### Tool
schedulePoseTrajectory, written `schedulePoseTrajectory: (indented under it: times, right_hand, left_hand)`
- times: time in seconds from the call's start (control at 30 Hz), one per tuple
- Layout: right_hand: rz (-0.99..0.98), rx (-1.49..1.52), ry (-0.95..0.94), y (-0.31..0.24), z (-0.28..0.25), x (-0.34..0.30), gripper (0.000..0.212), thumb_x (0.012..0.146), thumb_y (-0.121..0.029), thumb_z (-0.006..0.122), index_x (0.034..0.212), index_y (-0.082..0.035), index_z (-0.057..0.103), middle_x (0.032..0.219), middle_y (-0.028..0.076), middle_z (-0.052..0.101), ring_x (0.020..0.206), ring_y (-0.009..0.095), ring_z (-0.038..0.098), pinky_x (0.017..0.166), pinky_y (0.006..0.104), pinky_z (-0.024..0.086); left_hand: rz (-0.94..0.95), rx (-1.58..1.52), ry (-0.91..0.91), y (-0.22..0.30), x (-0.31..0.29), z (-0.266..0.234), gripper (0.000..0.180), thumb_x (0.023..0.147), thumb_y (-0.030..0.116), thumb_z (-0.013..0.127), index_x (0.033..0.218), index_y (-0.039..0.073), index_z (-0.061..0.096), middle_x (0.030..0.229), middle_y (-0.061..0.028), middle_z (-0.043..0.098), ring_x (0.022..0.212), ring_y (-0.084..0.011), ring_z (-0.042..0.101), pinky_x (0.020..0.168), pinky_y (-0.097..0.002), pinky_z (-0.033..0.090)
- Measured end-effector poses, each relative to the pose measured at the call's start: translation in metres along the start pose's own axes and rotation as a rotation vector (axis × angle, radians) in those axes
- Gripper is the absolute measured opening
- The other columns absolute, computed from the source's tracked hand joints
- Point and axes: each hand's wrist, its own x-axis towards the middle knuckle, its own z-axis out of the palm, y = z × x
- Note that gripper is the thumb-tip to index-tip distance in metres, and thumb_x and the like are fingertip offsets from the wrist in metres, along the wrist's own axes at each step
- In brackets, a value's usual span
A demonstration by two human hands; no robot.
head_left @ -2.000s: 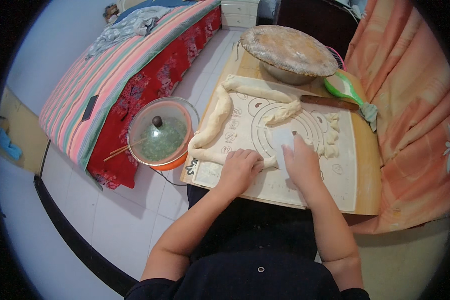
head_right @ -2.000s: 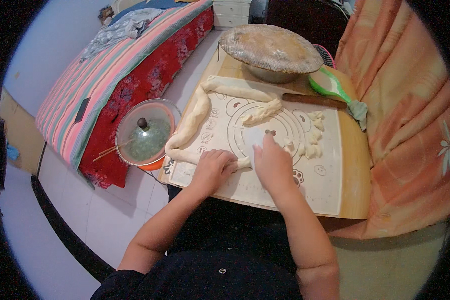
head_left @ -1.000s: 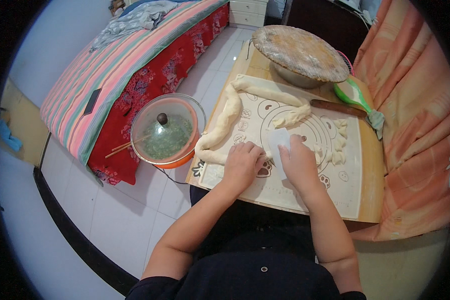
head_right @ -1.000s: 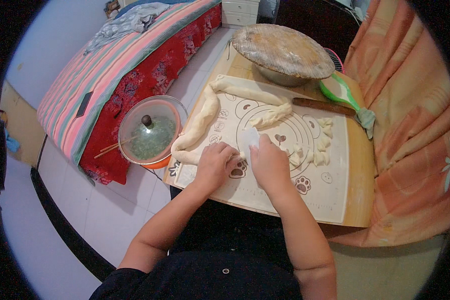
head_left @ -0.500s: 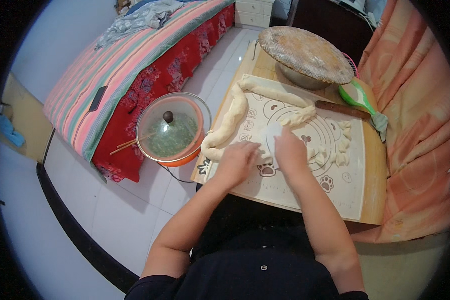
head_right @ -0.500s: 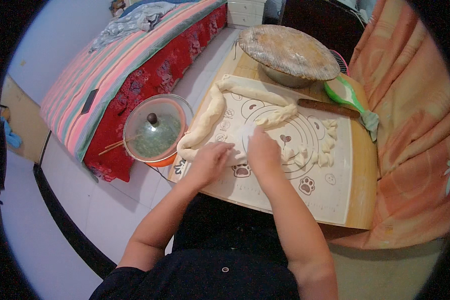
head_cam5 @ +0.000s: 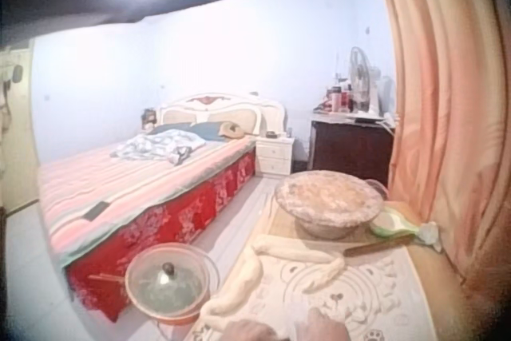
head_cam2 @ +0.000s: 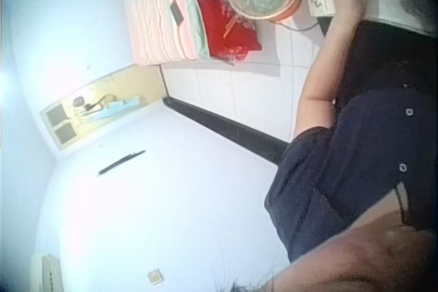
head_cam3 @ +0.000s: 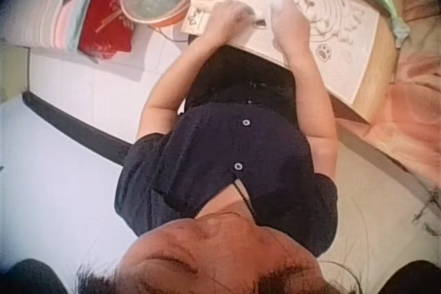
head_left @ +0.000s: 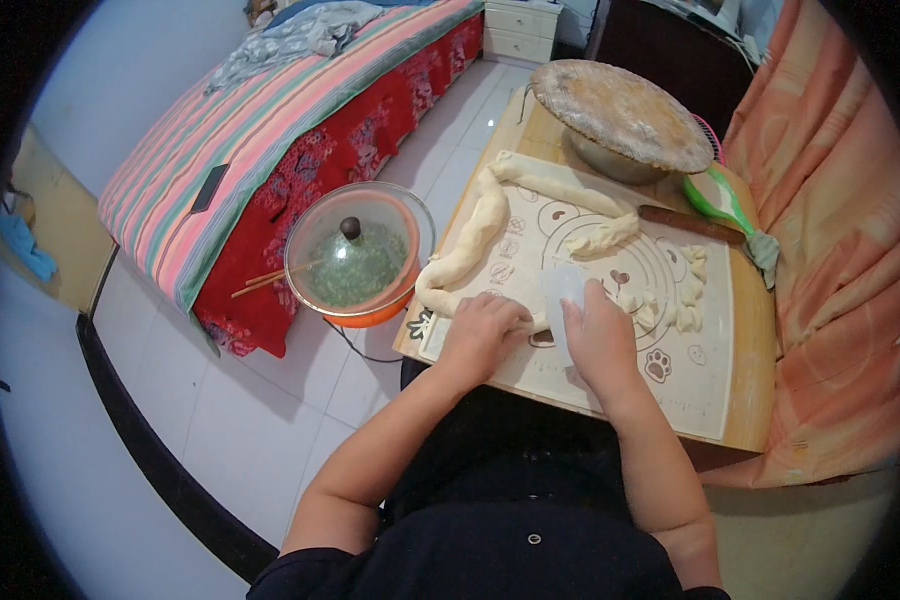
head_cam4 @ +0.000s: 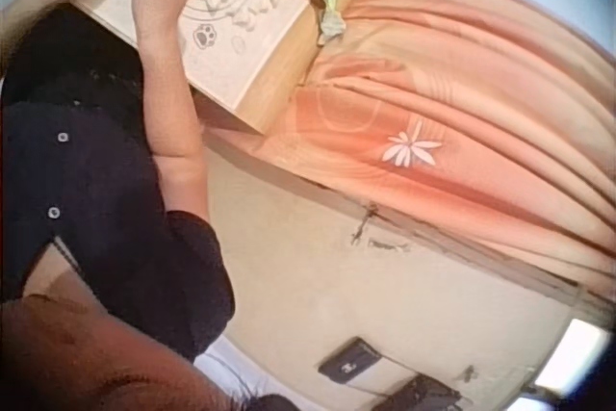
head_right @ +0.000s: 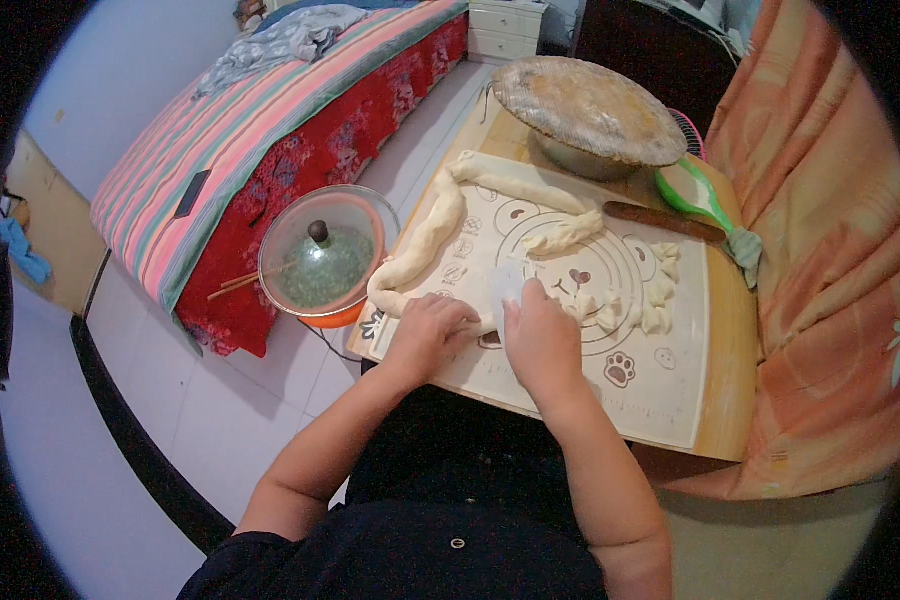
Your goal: The person rolls a long piece of dough on a silicone mat, then repeatedly cuts off small pieces using a plastic scraper. The cut pieces are placed on the mat as the process continues.
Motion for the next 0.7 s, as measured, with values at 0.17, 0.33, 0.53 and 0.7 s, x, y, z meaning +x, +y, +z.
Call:
schedulePoseTrajectory:
  times: [0.17,0.33,0.53,0.7]
  right_hand:
    - [-0.013,-0.018,-0.034,-0.002,0.013,-0.001,0.023,0.093,-0.021,0.057,0.096,0.001,0.051,0.083,0.025,0.065,0.078,0.045,0.065,0.072,0.0528,0.051]
    - [0.023,-0.123,-0.112,-0.006,0.036,0.007,0.016,0.091,-0.014,0.054,0.097,0.001,0.051,0.085,0.024,0.066,0.083,0.043,0.066,0.074,0.0516,0.052]
    - [0.028,-0.116,-0.101,-0.007,0.036,0.021,0.017,0.091,-0.014,0.052,0.1,0.001,0.05,0.091,0.025,0.067,0.087,0.043,0.067,0.077,0.0512,0.052]
    - [0.115,-0.132,-0.061,0.023,0.013,0.014,0.022,0.093,-0.019,0.055,0.099,0.001,0.05,0.089,0.026,0.066,0.085,0.044,0.066,0.077,0.0526,0.051]
  left_hand:
    - [0.022,-0.011,0.044,0.001,-0.004,0.004,0.018,0.078,0.014,0.072,0.094,0.013,0.064,0.096,-0.0035,0.067,0.098,-0.0268,0.06,0.085,-0.0411,0.042]
    - [0.064,0.03,0.023,-0.002,-0.005,0.005,0.022,0.076,0.014,0.073,0.095,0.012,0.064,0.098,-0.0049,0.067,0.1,-0.027,0.06,0.086,-0.0412,0.043]
    - [0.082,0.099,-0.065,-0.004,-0.001,-0.008,0.025,0.076,0.013,0.071,0.1,0.01,0.064,0.101,-0.011,0.064,0.1,-0.0298,0.06,0.087,-0.0407,0.046]
    - [0.105,-0.141,-0.198,-0.009,0.007,-0.004,0.026,0.08,0.014,0.069,0.104,0.007,0.064,0.096,-0.0138,0.063,0.096,-0.0334,0.06,0.082,-0.043,0.049]
